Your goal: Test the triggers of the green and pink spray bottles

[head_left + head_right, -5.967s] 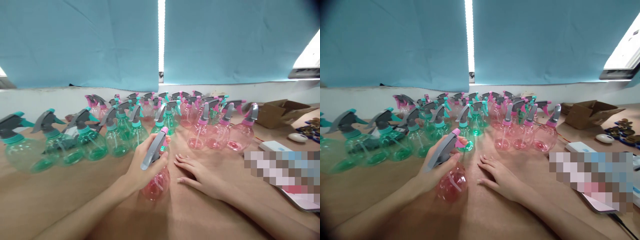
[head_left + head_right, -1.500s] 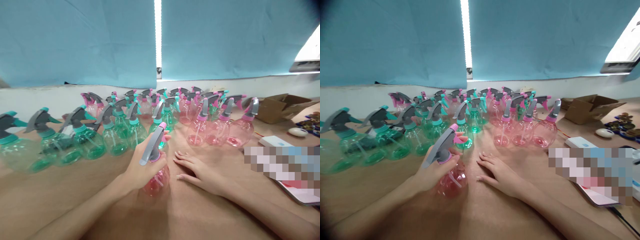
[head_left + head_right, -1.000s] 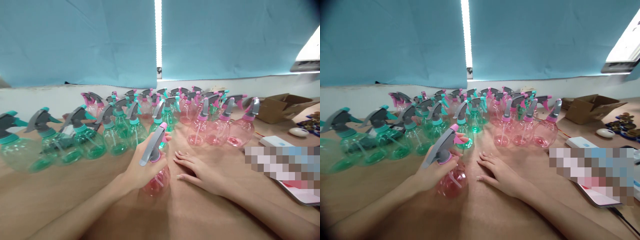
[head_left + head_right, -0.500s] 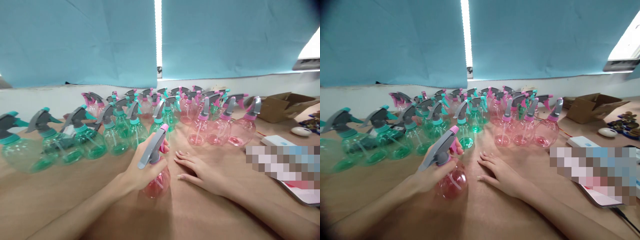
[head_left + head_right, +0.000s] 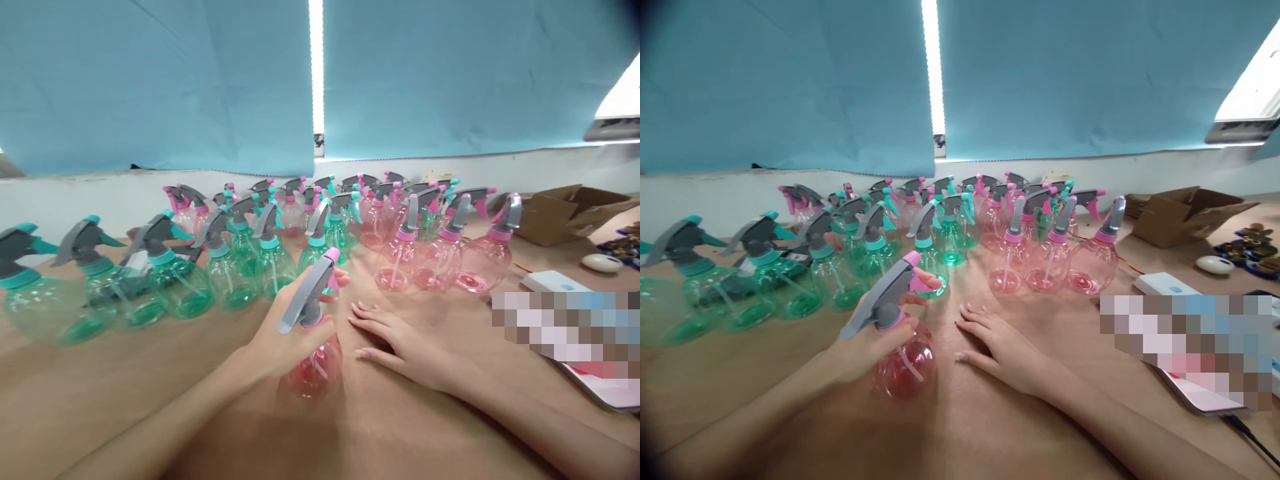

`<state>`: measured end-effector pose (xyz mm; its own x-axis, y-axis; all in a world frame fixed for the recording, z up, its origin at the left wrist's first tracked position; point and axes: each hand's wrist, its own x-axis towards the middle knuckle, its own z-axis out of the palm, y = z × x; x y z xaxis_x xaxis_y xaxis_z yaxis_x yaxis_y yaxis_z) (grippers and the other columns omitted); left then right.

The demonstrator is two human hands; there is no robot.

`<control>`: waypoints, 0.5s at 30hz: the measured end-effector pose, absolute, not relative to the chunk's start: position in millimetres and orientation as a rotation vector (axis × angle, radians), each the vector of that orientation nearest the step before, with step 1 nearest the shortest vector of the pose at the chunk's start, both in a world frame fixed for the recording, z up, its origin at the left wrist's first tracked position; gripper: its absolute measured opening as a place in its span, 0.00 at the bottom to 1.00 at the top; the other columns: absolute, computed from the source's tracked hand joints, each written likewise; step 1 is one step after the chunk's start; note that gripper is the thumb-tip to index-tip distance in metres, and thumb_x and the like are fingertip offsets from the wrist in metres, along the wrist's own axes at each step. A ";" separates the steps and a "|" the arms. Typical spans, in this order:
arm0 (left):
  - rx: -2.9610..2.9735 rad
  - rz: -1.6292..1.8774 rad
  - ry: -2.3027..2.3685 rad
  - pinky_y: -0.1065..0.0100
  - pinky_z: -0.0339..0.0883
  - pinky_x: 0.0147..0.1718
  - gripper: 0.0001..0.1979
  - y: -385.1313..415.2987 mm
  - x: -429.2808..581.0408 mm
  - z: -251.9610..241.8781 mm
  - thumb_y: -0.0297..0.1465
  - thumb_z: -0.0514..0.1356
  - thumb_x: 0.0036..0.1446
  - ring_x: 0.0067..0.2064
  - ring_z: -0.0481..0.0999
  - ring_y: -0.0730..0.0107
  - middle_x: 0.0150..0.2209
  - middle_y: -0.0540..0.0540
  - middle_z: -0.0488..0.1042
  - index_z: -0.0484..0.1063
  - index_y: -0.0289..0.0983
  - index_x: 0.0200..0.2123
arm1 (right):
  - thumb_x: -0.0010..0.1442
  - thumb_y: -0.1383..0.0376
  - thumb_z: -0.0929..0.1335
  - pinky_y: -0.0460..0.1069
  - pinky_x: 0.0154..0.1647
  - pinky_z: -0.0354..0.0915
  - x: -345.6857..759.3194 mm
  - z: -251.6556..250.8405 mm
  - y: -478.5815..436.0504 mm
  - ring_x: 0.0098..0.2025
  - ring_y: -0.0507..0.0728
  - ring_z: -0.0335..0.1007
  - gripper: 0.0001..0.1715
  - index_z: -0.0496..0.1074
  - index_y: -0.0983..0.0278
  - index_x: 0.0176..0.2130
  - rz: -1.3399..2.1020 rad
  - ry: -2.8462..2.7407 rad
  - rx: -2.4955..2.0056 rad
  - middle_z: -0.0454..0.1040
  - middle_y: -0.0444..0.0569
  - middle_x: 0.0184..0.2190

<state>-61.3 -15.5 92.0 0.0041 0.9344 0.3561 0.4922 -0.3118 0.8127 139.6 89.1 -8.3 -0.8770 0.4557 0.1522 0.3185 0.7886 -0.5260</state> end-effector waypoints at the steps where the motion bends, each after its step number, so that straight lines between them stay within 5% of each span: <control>1: 1.823 1.265 1.462 0.60 0.72 0.46 0.32 -15.6 -61.6 90.3 0.21 0.54 0.45 0.23 0.65 0.78 0.46 0.49 0.75 0.63 0.43 0.56 | 0.64 0.45 0.63 0.64 0.67 0.49 139.6 -8.3 89.1 0.68 0.66 0.49 0.37 0.62 0.62 0.64 0.725 -2.706 -0.597 0.57 0.54 0.66; 5: 1.844 1.273 1.482 0.61 0.74 0.42 0.35 -16.7 -62.3 83.8 0.21 0.55 0.48 0.23 0.66 0.79 0.55 0.46 0.72 0.59 0.46 0.60 | 0.64 0.46 0.63 0.64 0.67 0.49 139.9 -9.2 89.7 0.68 0.66 0.49 0.36 0.62 0.60 0.64 0.716 -2.707 -0.584 0.57 0.53 0.66; 11: 1.897 1.321 1.548 0.61 0.73 0.45 0.30 -17.6 -59.9 84.0 0.22 0.56 0.49 0.40 0.76 0.67 0.51 0.47 0.73 0.65 0.45 0.57 | 0.64 0.47 0.63 0.65 0.67 0.49 140.3 -10.1 89.5 0.68 0.65 0.49 0.35 0.61 0.59 0.64 0.724 -2.682 -0.570 0.56 0.52 0.67; 15: 1.911 1.328 1.571 0.61 0.74 0.45 0.29 -17.9 -59.1 84.9 0.24 0.56 0.50 0.37 0.76 0.68 0.50 0.46 0.73 0.65 0.44 0.57 | 0.65 0.46 0.62 0.64 0.68 0.49 140.0 -8.2 89.0 0.69 0.64 0.48 0.36 0.60 0.61 0.64 0.712 -2.711 -0.582 0.55 0.52 0.67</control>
<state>-59.1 -17.9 84.9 -0.0442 0.8955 0.4428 0.5855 -0.3360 0.7378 140.0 89.0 -8.2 -0.8802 0.4463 0.1613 0.3093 0.7974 -0.5181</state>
